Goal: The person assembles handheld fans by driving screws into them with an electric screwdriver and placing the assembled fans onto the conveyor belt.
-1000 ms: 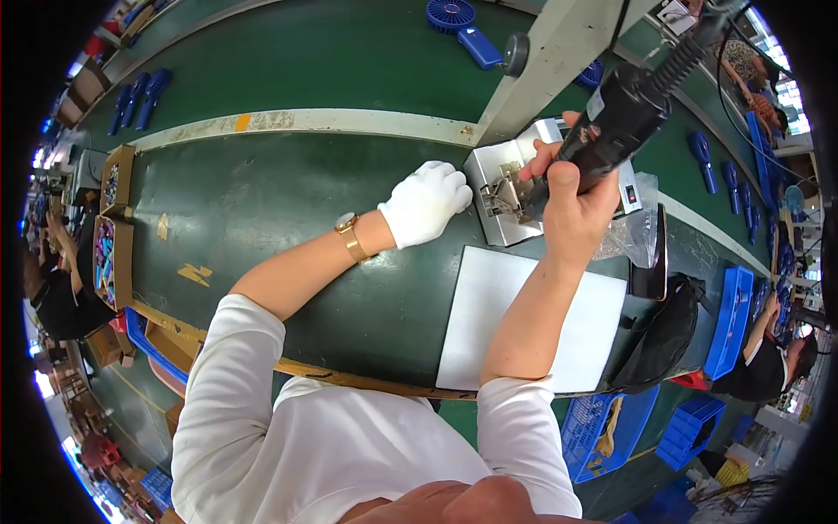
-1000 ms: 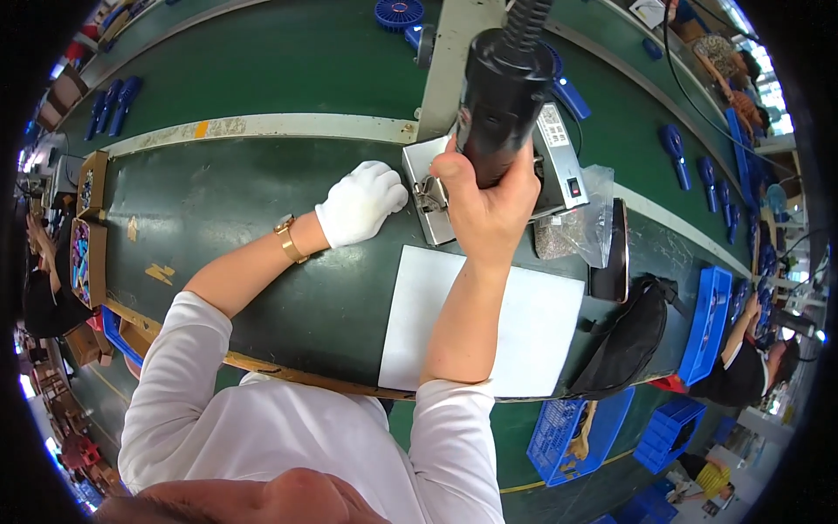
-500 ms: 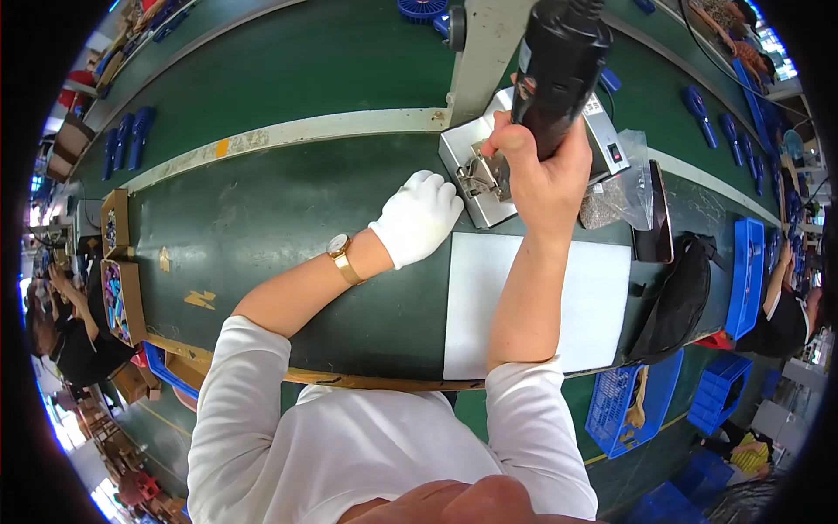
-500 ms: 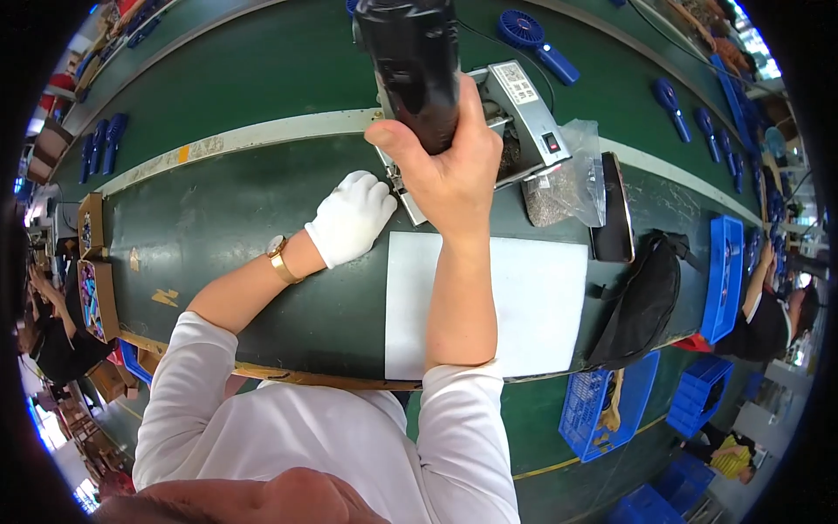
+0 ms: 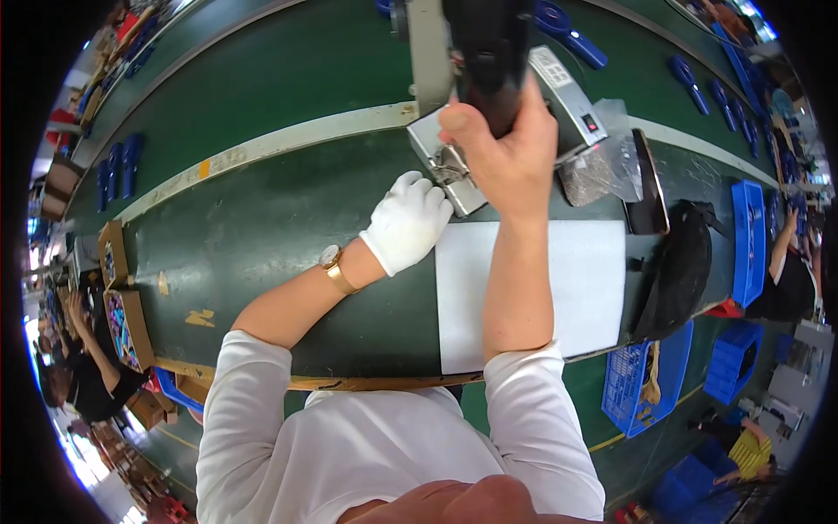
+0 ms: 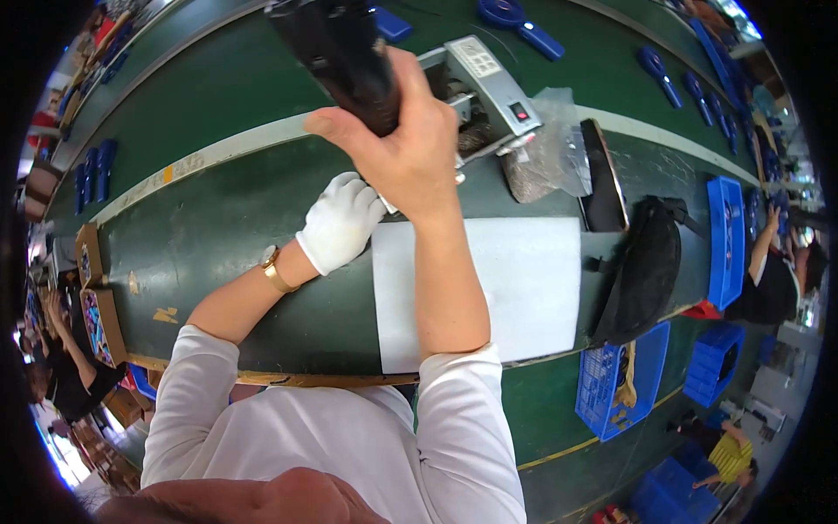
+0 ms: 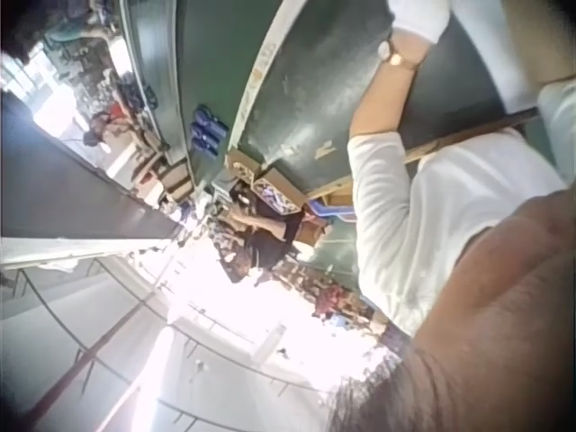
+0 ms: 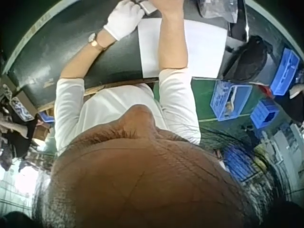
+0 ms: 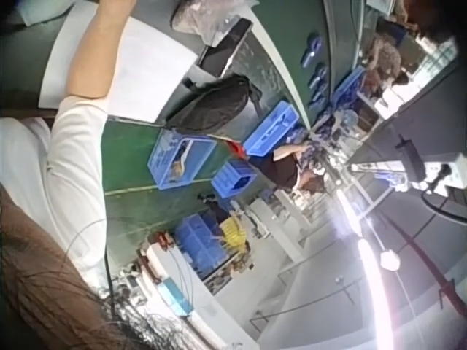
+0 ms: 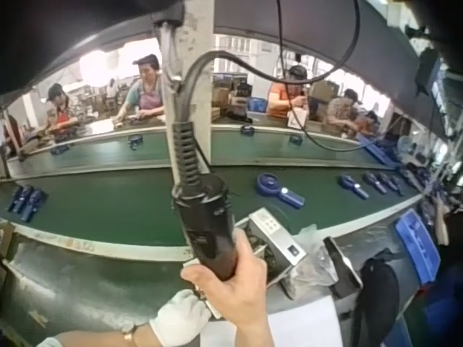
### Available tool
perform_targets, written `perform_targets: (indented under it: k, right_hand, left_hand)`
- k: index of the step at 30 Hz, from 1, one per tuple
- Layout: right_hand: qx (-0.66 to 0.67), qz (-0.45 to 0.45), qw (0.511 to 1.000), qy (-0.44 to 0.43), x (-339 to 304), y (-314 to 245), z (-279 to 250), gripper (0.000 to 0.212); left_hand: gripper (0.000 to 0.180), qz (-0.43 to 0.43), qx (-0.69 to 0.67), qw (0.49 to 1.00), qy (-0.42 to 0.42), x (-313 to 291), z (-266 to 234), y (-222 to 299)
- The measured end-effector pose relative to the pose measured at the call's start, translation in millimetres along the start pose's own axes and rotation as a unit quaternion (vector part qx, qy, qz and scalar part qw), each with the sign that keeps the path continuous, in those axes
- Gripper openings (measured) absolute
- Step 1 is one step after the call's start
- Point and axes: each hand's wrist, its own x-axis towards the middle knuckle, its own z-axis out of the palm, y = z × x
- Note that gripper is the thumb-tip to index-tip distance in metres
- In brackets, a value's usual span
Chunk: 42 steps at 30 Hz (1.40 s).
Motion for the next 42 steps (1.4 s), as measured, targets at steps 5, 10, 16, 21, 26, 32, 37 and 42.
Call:
perform_targets:
  k: [5, 10, 16, 21, 26, 32, 37, 42]
  right_hand:
    - [-0.066, -0.049, 0.997, -0.011, 4, -6, -2, 0.062]
    - [-0.075, -0.063, 0.995, 0.013, 1, -10, -5, 0.060]
    - [0.020, -0.002, 1.000, -0.018, -1, -15, -13, 0.052]
    - [0.231, 0.051, 0.972, -0.009, -8, -41, -26, 0.040]
    - [0.273, 0.008, 0.962, 0.008, -16, -45, -43, 0.052]
    - [0.174, -0.016, 0.984, 0.038, -13, -45, -48, 0.075]
    - [0.168, -0.031, 0.985, 0.033, -9, -41, -45, 0.075]
    - [0.210, -0.030, 0.977, 0.016, -8, -34, -31, 0.071]
  left_hand:
    - [0.007, 0.006, 0.058, 0.992, -0.111, 3, -10, 6]
    - [0.008, 0.047, 0.060, 0.970, -0.230, -1, -24, -4]
    - [0.006, 0.018, 0.077, 0.991, -0.105, 36, -66, -26]
    - [0.023, -0.011, -0.095, 0.992, 0.077, 108, -109, -38]
    - [0.007, 0.018, -0.043, 0.997, 0.067, 141, -79, -27]
    - [0.006, 0.058, -0.118, 0.991, 0.027, 139, -66, -39]
    - [0.016, 0.064, -0.180, 0.982, 0.011, 124, -60, -45]
    - [0.021, 0.067, -0.225, 0.972, 0.030, 116, -56, -46]
